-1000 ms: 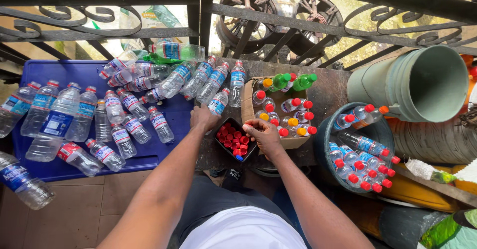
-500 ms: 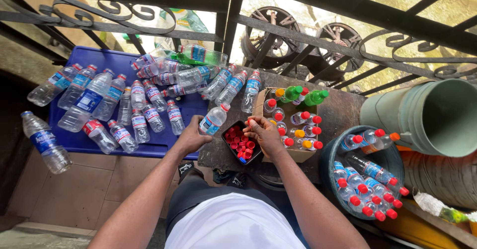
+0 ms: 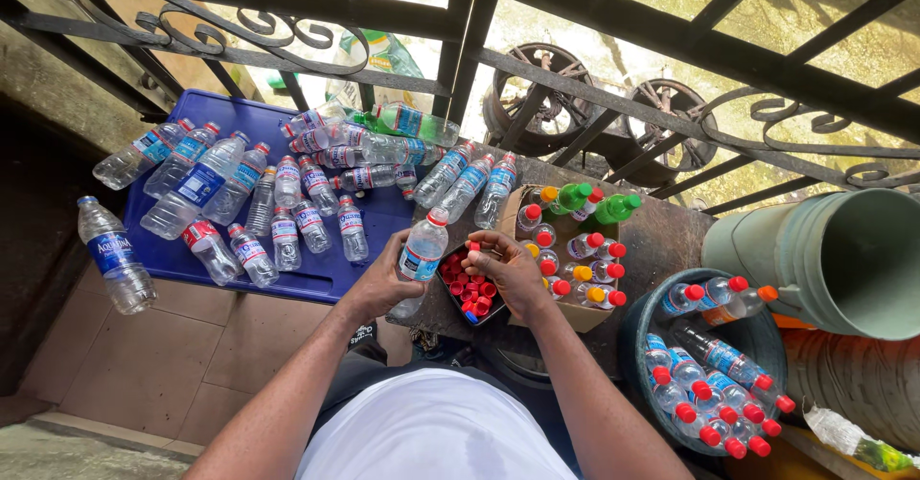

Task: The person picks up empty plastic water bottles from a blue tray and a basin, screws red caps onto each bottle by hand, and places the capped bottles into a cardboard box and a basin. The person repeats this capping and sorting process for many bottles across the work surface.

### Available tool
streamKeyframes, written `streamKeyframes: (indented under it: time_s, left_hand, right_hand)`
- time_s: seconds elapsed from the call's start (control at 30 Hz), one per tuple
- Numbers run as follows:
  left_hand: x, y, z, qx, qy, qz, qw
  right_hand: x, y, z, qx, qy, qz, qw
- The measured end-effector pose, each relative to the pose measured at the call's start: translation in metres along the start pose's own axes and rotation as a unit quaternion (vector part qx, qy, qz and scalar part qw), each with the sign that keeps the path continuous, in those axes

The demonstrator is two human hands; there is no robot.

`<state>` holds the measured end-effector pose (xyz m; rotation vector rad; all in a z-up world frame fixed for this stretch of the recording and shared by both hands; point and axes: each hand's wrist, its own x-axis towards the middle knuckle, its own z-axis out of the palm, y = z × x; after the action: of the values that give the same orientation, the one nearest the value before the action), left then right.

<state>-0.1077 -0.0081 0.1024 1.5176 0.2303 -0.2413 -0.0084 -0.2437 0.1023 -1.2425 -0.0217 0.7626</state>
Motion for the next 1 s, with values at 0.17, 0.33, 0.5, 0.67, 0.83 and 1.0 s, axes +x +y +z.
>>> streamKeyframes:
  time_s: [0.17, 0.33, 0.5, 0.67, 0.83, 1.0]
  left_hand:
    - [-0.004, 0.023, 0.002, 0.009, -0.010, -0.038, 0.999]
    - [-0.009, 0.039, 0.001, 0.181, 0.005, -0.016, 0.983]
    - [-0.016, 0.047, -0.003, 0.294, 0.049, 0.068, 0.952]
    - [-0.017, 0.055, -0.007, 0.402, 0.056, 0.107, 0.908]
    - [-0.017, 0.058, -0.011, 0.454, 0.061, 0.131, 0.879]
    - [-0.018, 0.057, -0.014, 0.461, 0.061, 0.142, 0.874]
  right_hand:
    - [-0.011, -0.006, 0.001, -0.021, 0.009, -0.003, 1.000]
    - [-0.018, -0.017, 0.002, -0.019, 0.001, -0.050, 0.999]
    - [-0.029, -0.036, 0.016, -0.191, 0.039, -0.114, 0.974]
    - [-0.040, -0.059, 0.038, -0.341, -0.031, -0.252, 0.905]
    - [-0.044, -0.072, 0.053, -0.431, -0.050, -0.239, 0.869]
    - [-0.046, -0.071, 0.059, -0.439, -0.047, -0.250, 0.862]
